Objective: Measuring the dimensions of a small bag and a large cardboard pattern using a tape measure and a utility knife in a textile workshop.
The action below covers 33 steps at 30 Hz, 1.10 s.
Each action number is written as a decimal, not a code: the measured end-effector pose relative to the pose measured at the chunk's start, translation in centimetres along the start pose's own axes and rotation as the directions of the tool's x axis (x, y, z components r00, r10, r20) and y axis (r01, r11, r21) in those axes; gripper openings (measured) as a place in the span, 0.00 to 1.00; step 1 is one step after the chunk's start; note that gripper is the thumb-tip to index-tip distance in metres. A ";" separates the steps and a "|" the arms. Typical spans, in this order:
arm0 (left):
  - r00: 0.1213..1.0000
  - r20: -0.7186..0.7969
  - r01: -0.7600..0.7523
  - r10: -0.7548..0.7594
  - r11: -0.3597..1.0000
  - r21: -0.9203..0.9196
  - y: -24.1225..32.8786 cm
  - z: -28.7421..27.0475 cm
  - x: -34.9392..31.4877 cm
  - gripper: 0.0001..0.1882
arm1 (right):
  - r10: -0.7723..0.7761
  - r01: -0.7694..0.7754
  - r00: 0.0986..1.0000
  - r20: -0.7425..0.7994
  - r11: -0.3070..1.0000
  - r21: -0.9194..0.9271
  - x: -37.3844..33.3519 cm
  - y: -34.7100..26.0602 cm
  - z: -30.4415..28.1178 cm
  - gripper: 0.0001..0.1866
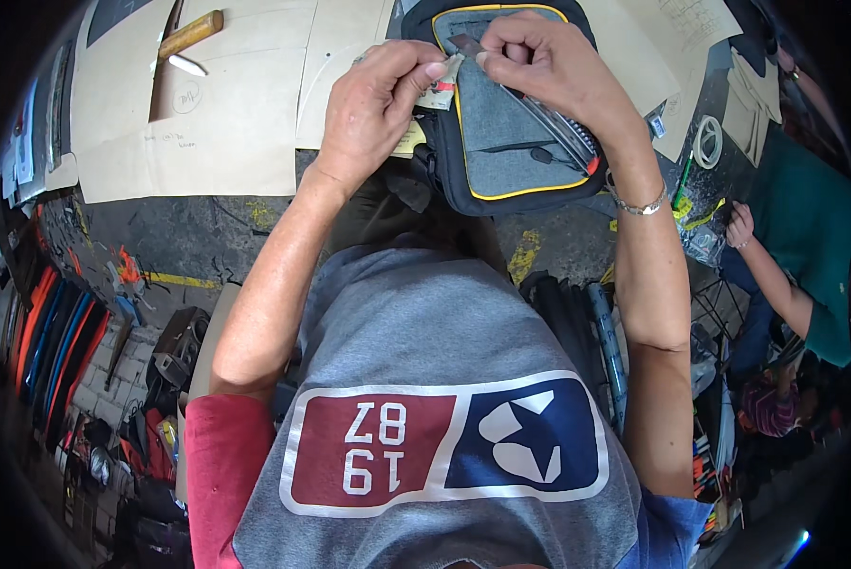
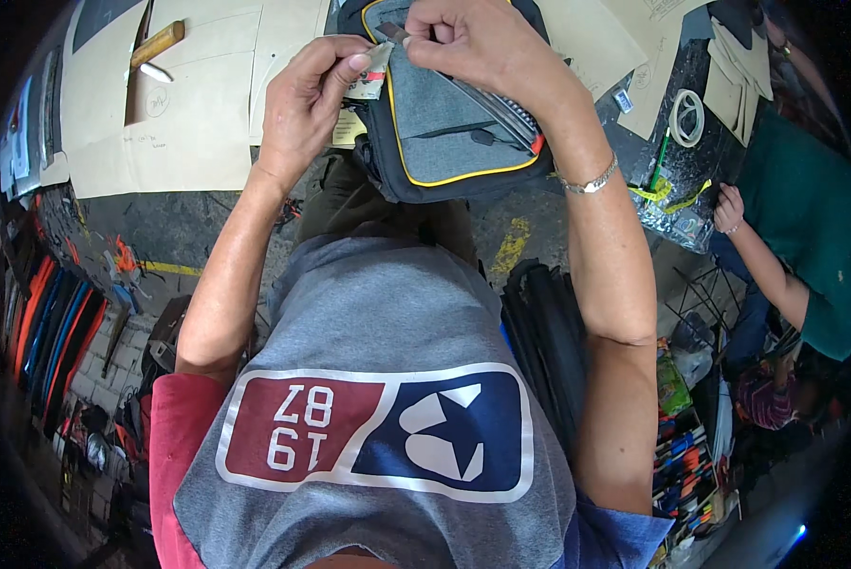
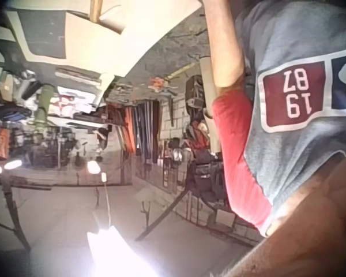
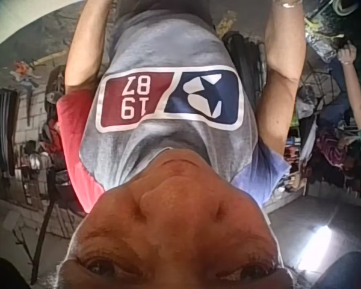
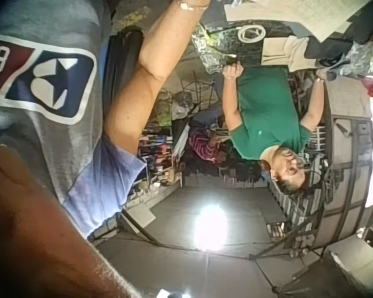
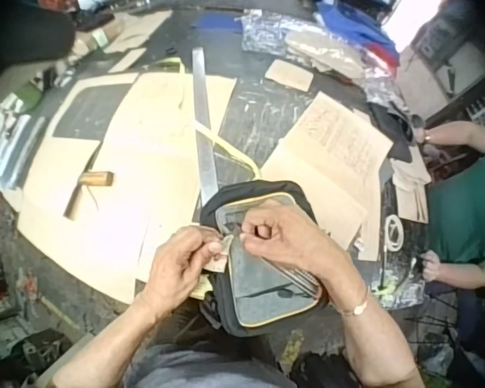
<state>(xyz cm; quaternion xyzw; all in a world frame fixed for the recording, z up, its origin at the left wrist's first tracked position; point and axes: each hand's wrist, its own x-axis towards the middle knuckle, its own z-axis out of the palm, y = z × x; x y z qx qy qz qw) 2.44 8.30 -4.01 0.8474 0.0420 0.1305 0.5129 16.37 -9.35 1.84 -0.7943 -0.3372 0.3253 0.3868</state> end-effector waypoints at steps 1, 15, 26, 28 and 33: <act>1.000 0.003 0.029 -0.029 0.999 -0.018 0.0 0.0 0.0 0.07 | -0.041 0.040 0.999 -0.011 0.999 -0.018 -0.1 0.0 0.0 0.10; 0.993 0.038 -0.115 0.111 0.986 0.119 0.2 -0.3 -0.2 0.06 | -0.003 0.004 1.000 0.029 0.999 -0.041 -0.1 -0.1 -0.3 0.11; 0.998 -0.001 0.065 -0.065 0.996 -0.063 0.2 -0.2 -0.3 0.08 | -0.174 0.167 0.984 -0.045 0.977 -0.135 0.0 -0.2 0.1 0.11; 0.985 0.026 0.172 -0.170 0.980 -0.102 0.4 -0.3 -0.1 0.10 | -0.071 0.069 0.997 -0.011 0.990 -0.127 -0.3 -0.5 0.2 0.09; 0.950 -0.019 0.310 -0.311 0.950 -0.043 1.2 -0.4 0.9 0.13 | 0.190 -0.209 0.963 -0.190 0.975 -0.081 -2.1 -1.0 2.4 0.11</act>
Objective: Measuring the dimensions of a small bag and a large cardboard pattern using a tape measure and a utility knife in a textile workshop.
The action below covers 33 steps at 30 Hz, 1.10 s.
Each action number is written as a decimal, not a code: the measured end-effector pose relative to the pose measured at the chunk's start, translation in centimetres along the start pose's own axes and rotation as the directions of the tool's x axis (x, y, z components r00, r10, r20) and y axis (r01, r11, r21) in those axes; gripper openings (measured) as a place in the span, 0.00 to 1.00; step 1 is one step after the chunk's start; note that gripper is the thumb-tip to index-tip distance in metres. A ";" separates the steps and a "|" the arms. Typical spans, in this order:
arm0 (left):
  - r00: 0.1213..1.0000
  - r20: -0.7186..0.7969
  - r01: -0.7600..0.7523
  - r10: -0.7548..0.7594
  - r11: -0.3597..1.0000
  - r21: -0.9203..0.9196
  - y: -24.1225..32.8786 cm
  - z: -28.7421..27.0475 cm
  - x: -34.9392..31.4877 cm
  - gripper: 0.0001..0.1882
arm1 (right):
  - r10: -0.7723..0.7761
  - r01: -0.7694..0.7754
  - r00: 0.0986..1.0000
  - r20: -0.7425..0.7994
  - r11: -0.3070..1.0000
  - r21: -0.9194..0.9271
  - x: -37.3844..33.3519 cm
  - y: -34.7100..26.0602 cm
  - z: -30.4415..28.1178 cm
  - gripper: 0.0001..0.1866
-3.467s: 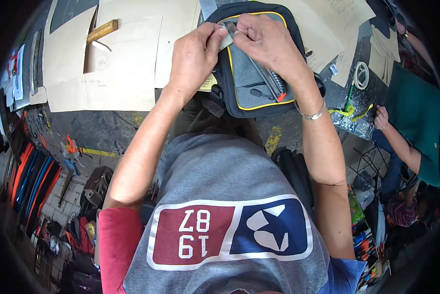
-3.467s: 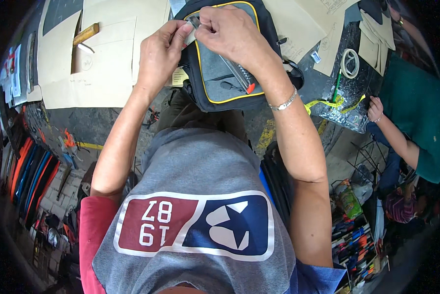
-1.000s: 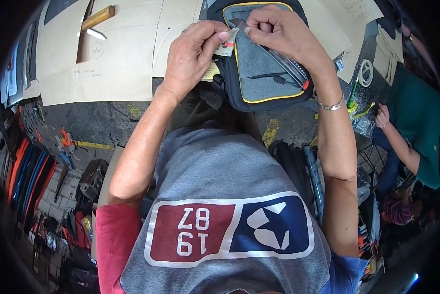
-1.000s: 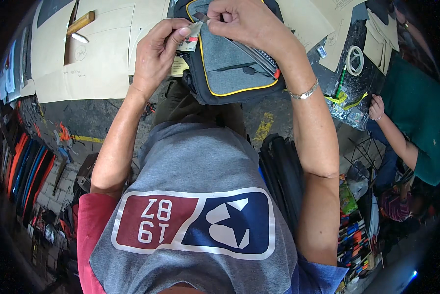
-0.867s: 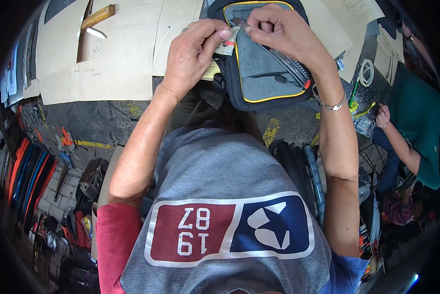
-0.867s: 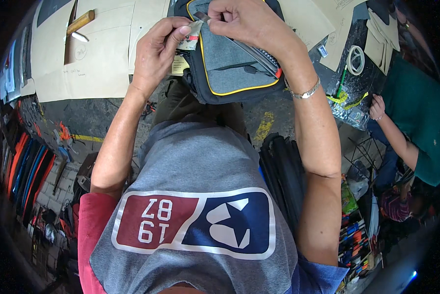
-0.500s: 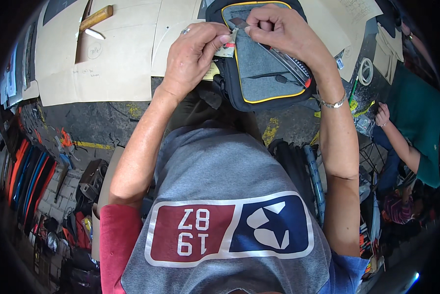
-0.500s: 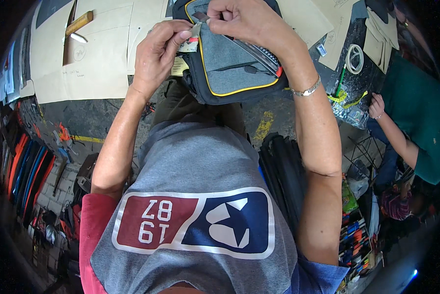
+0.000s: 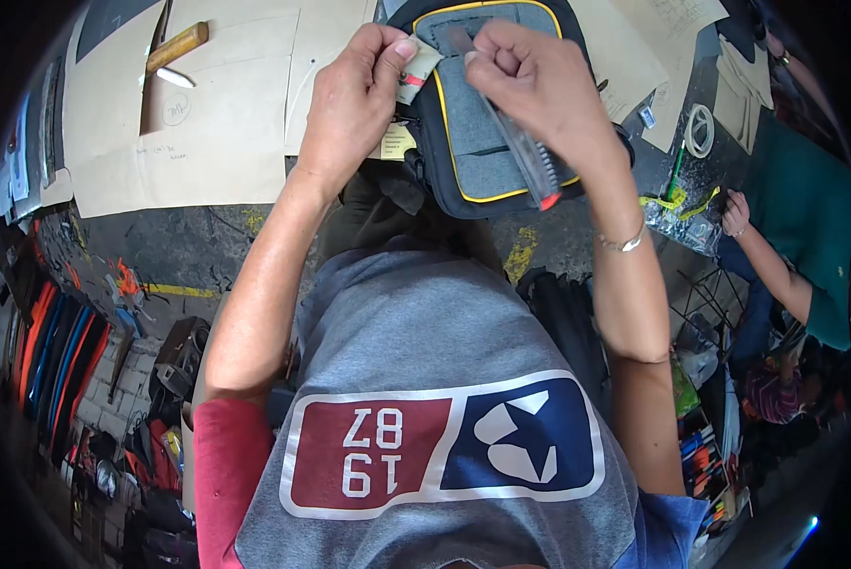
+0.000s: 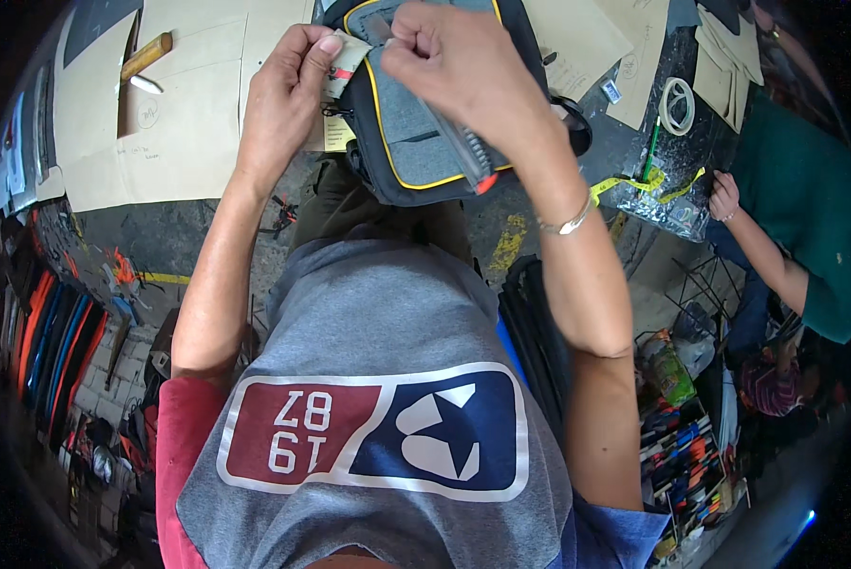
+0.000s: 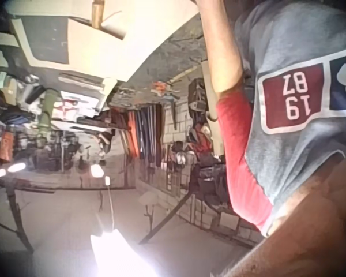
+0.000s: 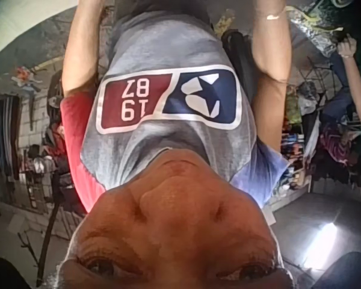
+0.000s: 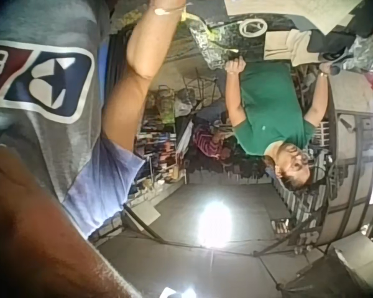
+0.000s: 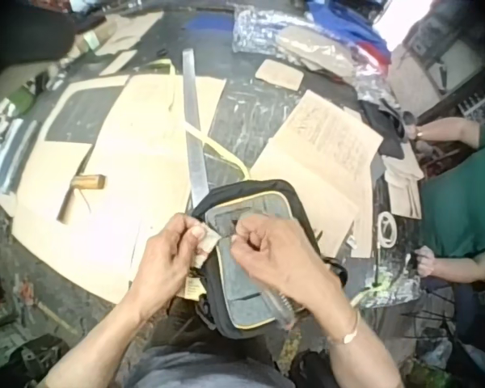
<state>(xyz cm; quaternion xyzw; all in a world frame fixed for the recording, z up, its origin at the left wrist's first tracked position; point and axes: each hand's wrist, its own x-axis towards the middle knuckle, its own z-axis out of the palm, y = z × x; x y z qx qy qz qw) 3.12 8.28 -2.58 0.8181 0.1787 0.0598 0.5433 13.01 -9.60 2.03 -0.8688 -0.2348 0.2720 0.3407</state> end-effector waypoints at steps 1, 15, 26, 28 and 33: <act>0.999 0.044 -0.005 0.006 0.999 -0.032 0.2 0.1 0.1 0.13 | -0.092 0.092 0.993 -0.079 0.996 -0.004 -0.4 0.1 0.7 0.11; 0.999 -0.006 0.046 -0.047 0.994 -0.094 -0.4 0.3 0.1 0.12 | -0.139 0.156 0.979 -0.146 0.982 0.108 -0.7 1.2 2.7 0.11; 0.926 0.349 0.333 -0.145 0.750 -0.572 -1.6 -1.5 1.8 0.12 | -0.076 0.115 0.979 -0.187 0.972 0.206 -0.3 2.1 3.3 0.10; 0.896 0.422 0.406 -0.140 0.642 -0.650 -1.4 -1.9 2.2 0.12 | -0.048 0.097 0.978 -0.201 0.965 0.242 -0.4 2.0 3.4 0.10; 0.919 0.393 0.209 -0.045 0.899 -0.386 -0.8 -2.5 2.5 0.14 | -0.099 0.137 0.977 -0.187 0.969 0.205 -0.5 1.8 3.1 0.09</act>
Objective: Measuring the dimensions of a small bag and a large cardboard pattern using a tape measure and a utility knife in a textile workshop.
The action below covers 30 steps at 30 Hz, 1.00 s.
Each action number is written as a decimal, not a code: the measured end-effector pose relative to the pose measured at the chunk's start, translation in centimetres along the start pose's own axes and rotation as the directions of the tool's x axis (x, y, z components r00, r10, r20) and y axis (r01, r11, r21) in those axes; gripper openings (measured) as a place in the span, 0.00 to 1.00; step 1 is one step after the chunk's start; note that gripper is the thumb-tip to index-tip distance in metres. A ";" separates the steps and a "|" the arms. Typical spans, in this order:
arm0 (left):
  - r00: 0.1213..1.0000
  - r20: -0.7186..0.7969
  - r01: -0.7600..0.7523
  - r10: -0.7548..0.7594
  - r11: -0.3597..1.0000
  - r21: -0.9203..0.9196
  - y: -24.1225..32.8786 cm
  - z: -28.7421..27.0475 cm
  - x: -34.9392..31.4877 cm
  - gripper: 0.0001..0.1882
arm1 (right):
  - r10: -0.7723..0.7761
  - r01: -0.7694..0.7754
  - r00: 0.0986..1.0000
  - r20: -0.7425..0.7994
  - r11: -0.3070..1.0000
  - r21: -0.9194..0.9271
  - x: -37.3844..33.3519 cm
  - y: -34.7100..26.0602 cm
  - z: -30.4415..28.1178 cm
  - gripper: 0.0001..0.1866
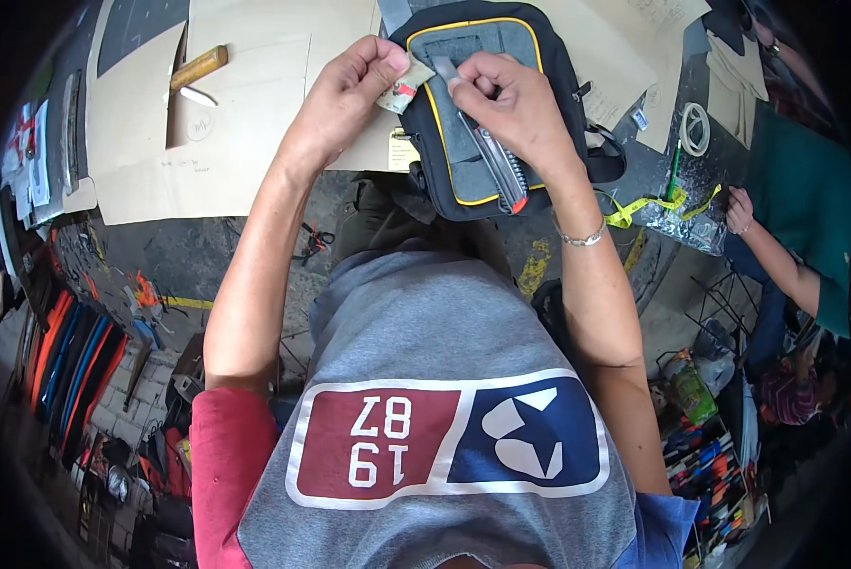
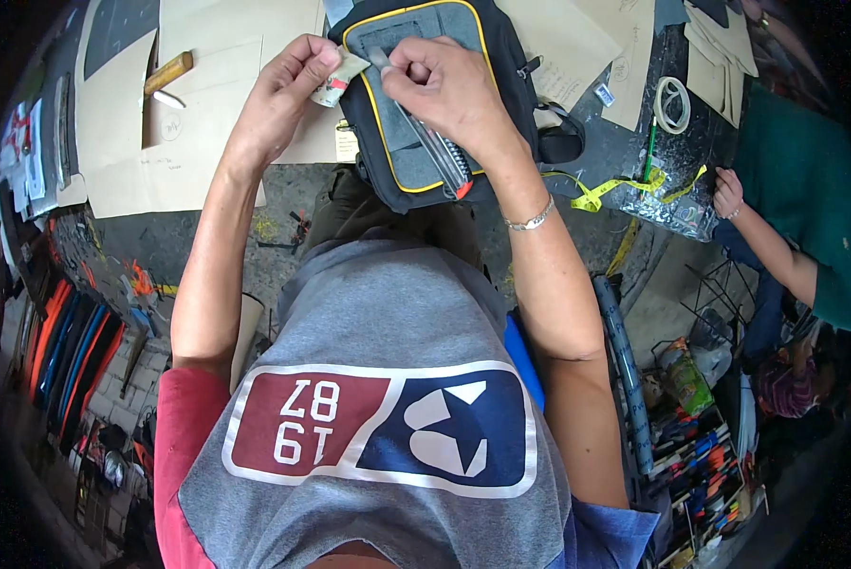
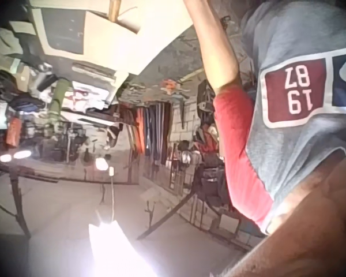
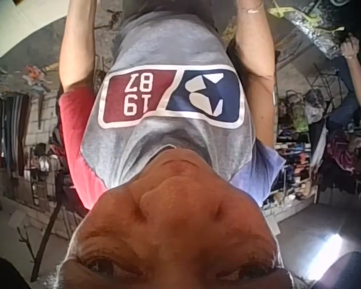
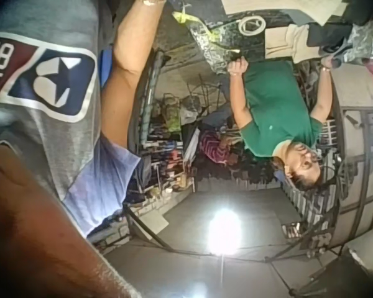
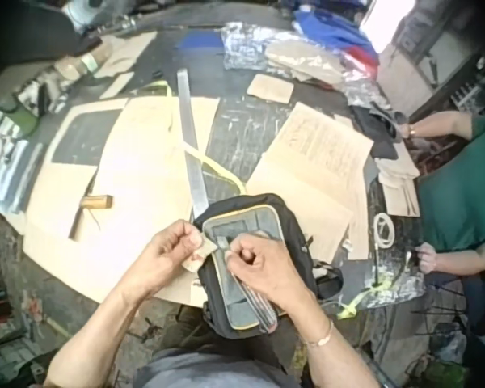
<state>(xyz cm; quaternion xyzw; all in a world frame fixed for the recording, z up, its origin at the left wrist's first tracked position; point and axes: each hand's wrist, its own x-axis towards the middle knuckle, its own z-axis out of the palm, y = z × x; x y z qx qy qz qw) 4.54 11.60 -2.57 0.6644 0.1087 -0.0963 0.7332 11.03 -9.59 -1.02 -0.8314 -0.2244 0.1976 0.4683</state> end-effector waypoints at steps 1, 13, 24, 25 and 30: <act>0.999 -0.046 0.032 -0.028 0.994 0.100 0.1 -0.1 -0.1 0.14 | -0.036 0.036 0.999 0.039 0.999 0.011 0.0 -0.1 -0.1 0.09; 0.999 -0.034 -0.031 0.032 0.999 0.028 -0.9 0.1 -0.2 0.13 | -0.043 0.046 0.998 0.035 0.994 -0.097 0.2 -0.1 -0.4 0.11; 0.999 -0.032 -0.022 0.022 1.000 -0.002 -0.9 0.1 -0.4 0.14 | -0.096 0.098 0.995 0.019 0.990 -0.100 0.1 -0.1 -0.2 0.11; 0.999 -0.032 -0.042 0.043 0.999 0.033 -0.9 0.0 -0.5 0.13 | -0.086 0.088 0.996 0.019 0.991 -0.103 0.1 -0.1 -0.1 0.11; 0.993 -0.109 -0.074 0.042 0.950 -0.305 -0.1 -1.5 -1.2 0.13 | -0.152 0.147 0.988 -0.010 0.970 -0.192 0.1 0.2 0.3 0.11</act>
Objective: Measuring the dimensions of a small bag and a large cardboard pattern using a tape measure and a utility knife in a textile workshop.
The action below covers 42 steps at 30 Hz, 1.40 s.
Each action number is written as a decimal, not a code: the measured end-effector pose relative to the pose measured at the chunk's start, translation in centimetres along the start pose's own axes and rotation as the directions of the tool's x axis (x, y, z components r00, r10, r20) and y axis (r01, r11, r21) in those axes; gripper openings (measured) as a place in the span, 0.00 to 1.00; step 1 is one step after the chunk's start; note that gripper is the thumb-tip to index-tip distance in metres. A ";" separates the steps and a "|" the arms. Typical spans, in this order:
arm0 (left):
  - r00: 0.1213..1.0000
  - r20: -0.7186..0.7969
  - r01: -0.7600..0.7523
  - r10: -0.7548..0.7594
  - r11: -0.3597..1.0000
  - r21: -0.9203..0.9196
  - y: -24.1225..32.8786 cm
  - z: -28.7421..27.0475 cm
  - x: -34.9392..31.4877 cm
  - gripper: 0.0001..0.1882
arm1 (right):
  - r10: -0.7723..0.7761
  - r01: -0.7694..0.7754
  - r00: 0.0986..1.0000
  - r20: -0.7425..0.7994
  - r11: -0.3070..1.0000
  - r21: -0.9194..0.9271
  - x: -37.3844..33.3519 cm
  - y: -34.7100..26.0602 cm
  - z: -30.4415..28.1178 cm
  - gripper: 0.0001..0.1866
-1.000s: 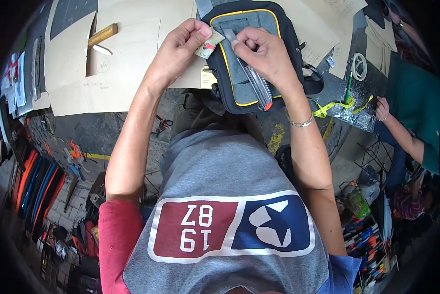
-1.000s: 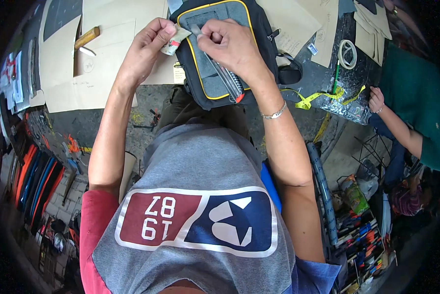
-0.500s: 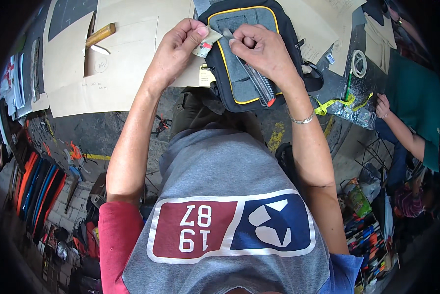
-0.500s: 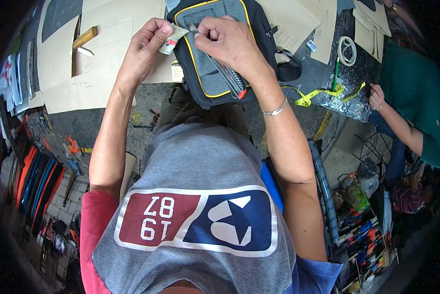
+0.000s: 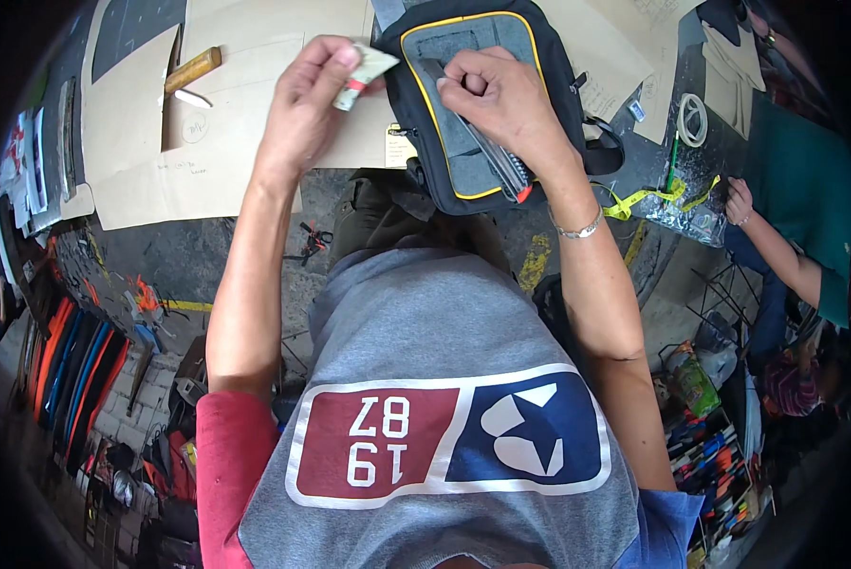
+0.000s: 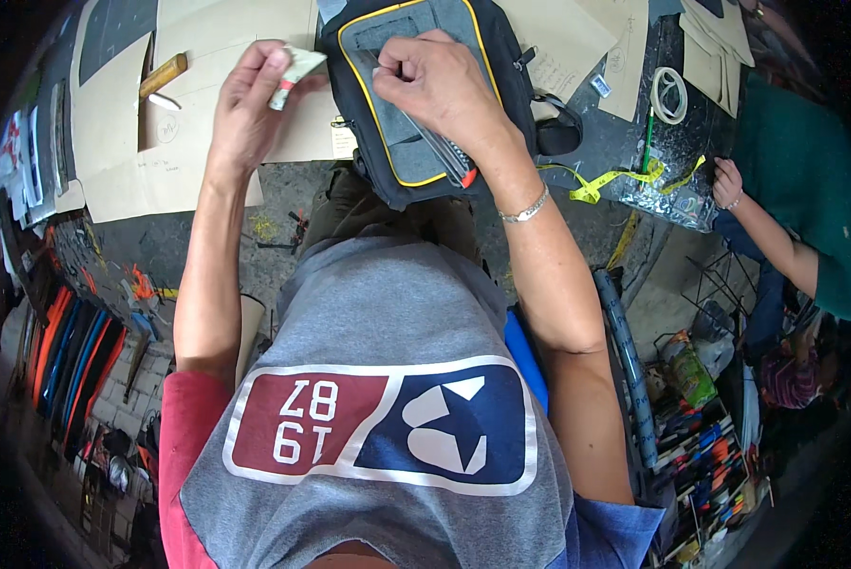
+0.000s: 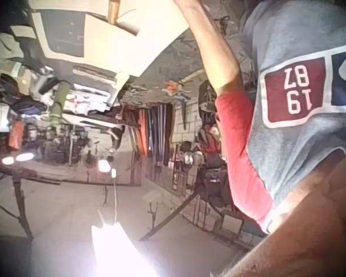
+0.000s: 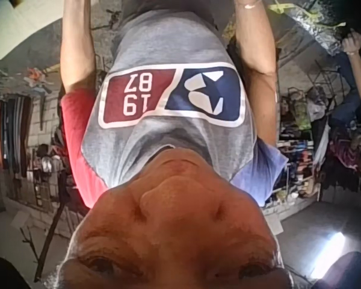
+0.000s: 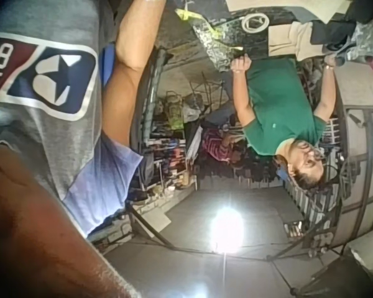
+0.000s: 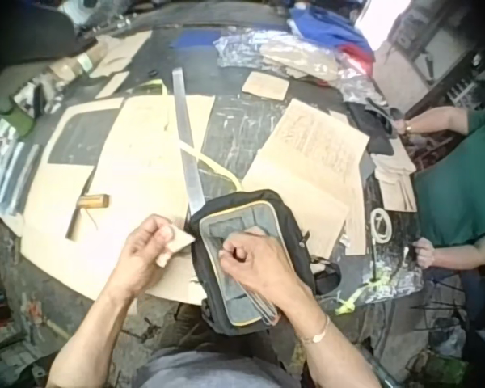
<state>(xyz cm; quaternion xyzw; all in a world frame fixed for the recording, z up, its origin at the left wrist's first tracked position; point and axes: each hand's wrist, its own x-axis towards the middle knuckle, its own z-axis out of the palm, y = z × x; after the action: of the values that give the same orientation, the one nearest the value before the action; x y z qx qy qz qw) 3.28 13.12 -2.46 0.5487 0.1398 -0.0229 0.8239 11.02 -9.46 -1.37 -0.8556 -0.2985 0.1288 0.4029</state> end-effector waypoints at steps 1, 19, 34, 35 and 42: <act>0.997 0.066 -0.025 0.026 0.999 -0.020 0.7 -0.5 0.2 0.13 | 0.085 -0.092 0.995 0.058 0.987 0.130 0.0 0.1 -0.3 0.10; 0.918 0.135 -0.357 0.373 0.630 0.689 4.4 5.4 15.9 0.08 | 0.467 -0.270 0.877 -0.113 0.674 0.688 16.1 6.4 -6.2 0.07; 0.809 0.170 -0.308 0.563 0.160 0.938 0.2 3.6 21.5 0.13 | 0.468 -0.443 0.863 -0.190 0.882 0.162 17.4 7.8 -3.8 0.22; 0.796 0.217 -0.373 0.565 0.176 0.911 0.0 3.5 21.5 0.13 | 0.404 -0.404 0.872 -0.277 0.913 0.057 17.7 7.8 -3.6 0.21; 0.828 0.258 -0.362 0.498 0.123 0.924 1.3 3.4 20.9 0.17 | 0.690 -0.694 0.718 0.094 0.719 0.030 20.7 6.6 -5.4 0.16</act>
<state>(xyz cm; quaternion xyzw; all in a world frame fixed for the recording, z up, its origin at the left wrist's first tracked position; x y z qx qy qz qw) 24.26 12.91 -5.41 0.9429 -0.0203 0.1681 0.2869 32.52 -3.27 -2.57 -0.8864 0.0318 0.3119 0.3407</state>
